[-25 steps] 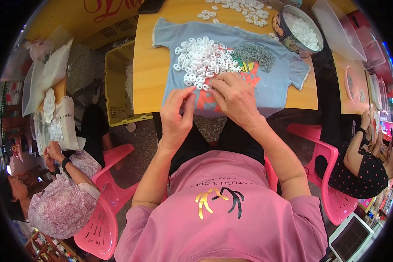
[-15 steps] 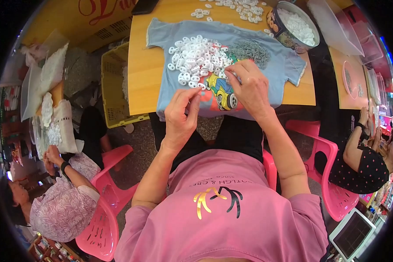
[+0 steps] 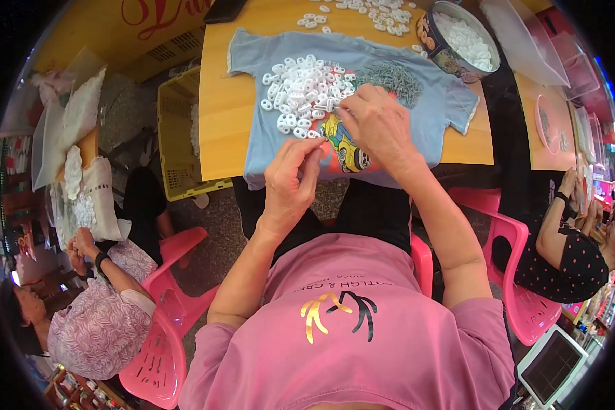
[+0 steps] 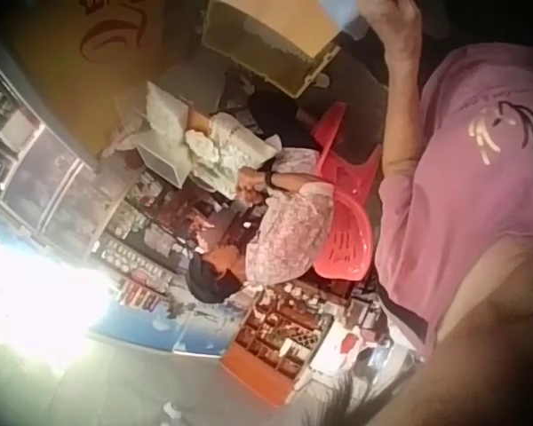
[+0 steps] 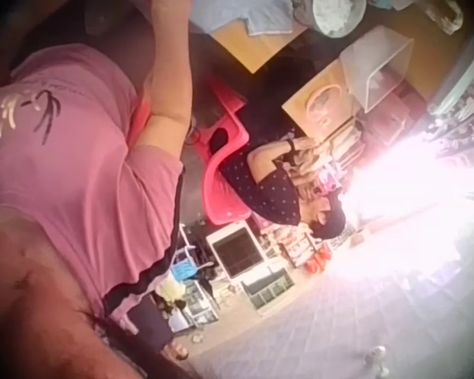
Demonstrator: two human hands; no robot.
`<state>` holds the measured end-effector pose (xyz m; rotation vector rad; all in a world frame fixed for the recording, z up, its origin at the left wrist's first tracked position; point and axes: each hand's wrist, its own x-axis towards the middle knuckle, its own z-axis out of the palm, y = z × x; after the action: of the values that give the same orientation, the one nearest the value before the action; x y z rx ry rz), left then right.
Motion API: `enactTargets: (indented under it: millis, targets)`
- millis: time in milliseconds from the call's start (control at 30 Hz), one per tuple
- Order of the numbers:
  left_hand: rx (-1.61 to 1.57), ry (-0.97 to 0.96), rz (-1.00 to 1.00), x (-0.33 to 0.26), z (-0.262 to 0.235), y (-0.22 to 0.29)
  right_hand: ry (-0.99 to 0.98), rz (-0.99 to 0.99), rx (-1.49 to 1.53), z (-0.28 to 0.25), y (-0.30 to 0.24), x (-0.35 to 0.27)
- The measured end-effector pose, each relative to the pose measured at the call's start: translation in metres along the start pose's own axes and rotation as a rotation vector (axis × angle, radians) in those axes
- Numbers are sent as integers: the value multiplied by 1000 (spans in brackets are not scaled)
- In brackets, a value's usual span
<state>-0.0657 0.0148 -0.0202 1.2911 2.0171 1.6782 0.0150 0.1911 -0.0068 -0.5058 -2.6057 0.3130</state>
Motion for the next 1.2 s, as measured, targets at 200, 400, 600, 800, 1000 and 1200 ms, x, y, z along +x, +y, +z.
enactTargets:
  millis: [200,400,600,800,1000,1200]
  targets:
    - [-189,35,-179,6,2,3,-176,459,776,-24,-2,-5]
    - [-518,33,-303,19,15,12,-262,713,1327,-32,-13,-21]
    - [-505,-14,-323,17,16,15,-203,682,1319,-27,-22,-39]
    - [-525,-109,-368,1,7,13,-87,483,1038,-26,-33,-61]
    - [-549,-173,-415,-13,3,14,-37,411,954,-20,-42,-76]
    - [-634,-201,-531,-19,-3,2,-16,223,779,-17,-43,-76]
